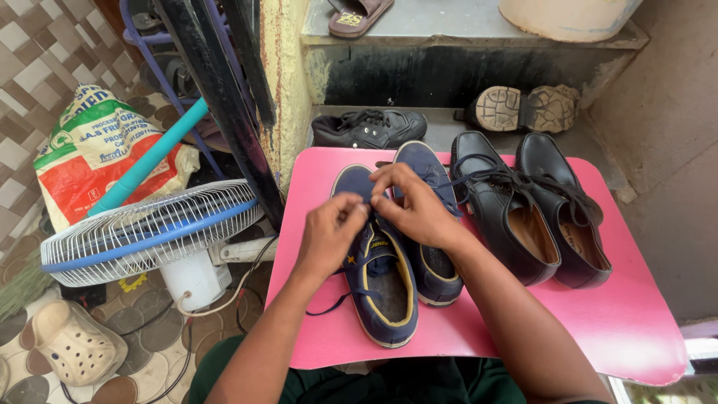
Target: The person sits at a pink board with a pair of navy sneakers and unties and pulls the shoelaces out of the eyelets, working on one shoe and then the other, while a pair of black dress shoes rests beside them.
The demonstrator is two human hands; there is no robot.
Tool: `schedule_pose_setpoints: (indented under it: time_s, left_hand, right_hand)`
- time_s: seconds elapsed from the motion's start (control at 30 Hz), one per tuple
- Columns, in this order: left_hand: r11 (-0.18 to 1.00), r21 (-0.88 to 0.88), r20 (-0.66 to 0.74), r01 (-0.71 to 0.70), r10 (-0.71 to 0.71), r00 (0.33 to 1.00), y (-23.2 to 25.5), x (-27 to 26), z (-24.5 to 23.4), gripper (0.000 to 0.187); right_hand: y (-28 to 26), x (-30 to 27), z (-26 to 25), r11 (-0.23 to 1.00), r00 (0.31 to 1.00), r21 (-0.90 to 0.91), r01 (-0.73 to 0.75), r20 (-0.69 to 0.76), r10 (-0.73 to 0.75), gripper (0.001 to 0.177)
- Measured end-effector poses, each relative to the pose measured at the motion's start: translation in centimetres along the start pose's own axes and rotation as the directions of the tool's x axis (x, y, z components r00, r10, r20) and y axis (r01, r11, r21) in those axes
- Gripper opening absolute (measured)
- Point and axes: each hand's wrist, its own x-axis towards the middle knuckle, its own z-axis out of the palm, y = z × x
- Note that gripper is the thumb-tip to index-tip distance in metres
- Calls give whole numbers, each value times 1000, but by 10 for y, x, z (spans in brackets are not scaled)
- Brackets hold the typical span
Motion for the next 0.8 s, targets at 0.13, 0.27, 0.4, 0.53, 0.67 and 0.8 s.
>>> schedule_pose_setpoints:
  time_s: [0.13,0.27,0.4,0.53,0.67,0.8]
  left_hand:
    - [993,-118,-15,6,-7,1000,16,31,1,20]
    - [918,-382,-19,110,-126,992,16,47,17,35]
    - [834,-549,-37,57,-92,995,4,43,21,22]
    - [966,167,-21,-198,205,979,-3,21,5,14]
    - [976,176,9,-131,132,991,14,16,0,15]
    - [970,80,-226,-229,241,944,42,33,-5,18]
  right_hand:
    - [-8,-5,0,987,998,-150,61,40,-56,32]
    - [-5,-4,5,958,990,-280,-63,105,96,25]
    - [9,-2,3,958,977,-232,168,-90,-193,21]
    - [17,5,-2,979,962,202,38,-271,19,18]
    - [13,4,-2,976,969,219,-20,-236,72,17]
    - [9,-2,1,995,996,-97,-34,83,42,26]
